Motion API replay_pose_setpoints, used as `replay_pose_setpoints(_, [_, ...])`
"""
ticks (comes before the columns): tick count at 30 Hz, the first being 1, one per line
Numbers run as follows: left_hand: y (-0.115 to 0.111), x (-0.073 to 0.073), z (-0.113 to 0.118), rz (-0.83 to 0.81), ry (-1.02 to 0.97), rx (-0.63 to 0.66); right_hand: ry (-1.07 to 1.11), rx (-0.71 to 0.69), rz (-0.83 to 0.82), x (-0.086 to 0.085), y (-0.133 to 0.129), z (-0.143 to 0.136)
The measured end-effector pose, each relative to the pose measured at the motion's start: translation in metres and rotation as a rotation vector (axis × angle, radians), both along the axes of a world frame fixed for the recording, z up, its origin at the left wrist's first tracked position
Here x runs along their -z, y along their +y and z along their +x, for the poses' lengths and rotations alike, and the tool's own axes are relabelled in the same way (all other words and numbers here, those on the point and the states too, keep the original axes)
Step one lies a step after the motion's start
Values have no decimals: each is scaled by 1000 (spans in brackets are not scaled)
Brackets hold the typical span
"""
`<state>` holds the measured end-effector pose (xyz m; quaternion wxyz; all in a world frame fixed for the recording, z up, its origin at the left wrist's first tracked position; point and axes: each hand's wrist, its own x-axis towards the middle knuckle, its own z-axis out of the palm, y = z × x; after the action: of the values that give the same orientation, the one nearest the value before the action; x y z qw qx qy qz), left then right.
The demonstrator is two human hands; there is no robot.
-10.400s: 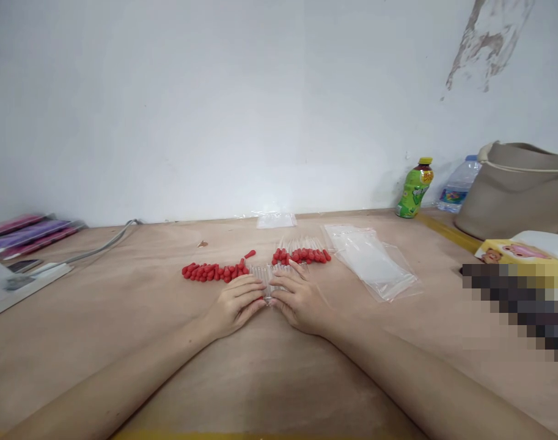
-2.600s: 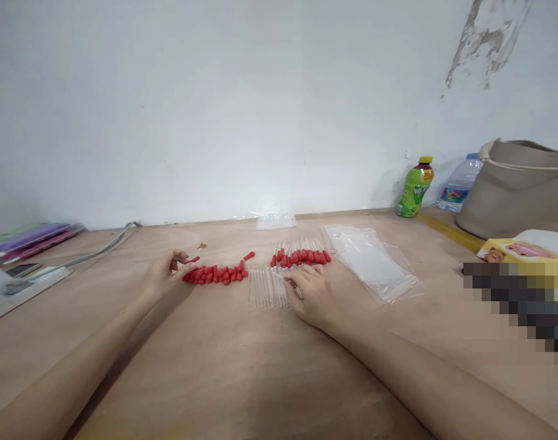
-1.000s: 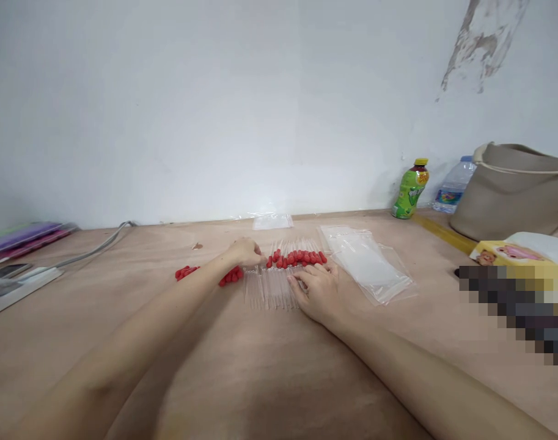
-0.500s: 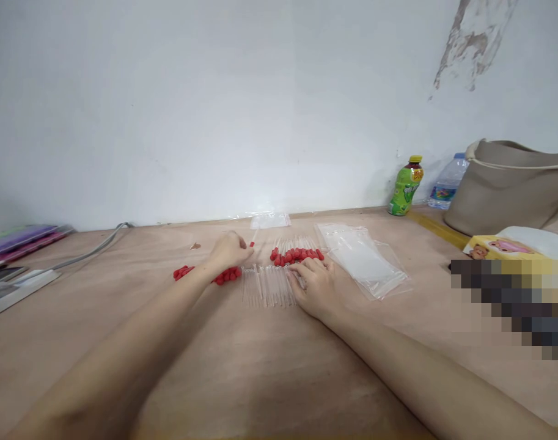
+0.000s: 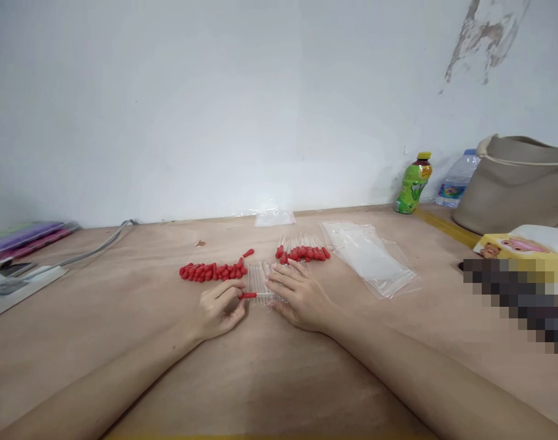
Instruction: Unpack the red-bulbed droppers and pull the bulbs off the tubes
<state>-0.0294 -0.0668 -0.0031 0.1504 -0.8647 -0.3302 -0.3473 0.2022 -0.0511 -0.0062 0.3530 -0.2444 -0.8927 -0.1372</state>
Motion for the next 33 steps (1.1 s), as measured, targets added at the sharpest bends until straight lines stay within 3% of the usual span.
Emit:
replay_pose_setpoints(7, [2, 0, 4, -41, -106, 57, 53, -14, -8, 5, 4, -3])
replay_pose_setpoints(17, [11, 2, 14, 38, 18, 157, 114, -65, -10, 9, 7, -7])
replay_pose_setpoints(23, [13, 3, 17, 55, 16, 155, 113, -75, -46, 12, 6, -10])
replay_pose_setpoints(29, [8, -3, 18, 79, 108, 174, 159, -206, 4, 13, 6, -10])
replay_pose_setpoints(33, [4, -8, 17, 61, 140, 170, 129, -220, 4, 12, 5, -9])
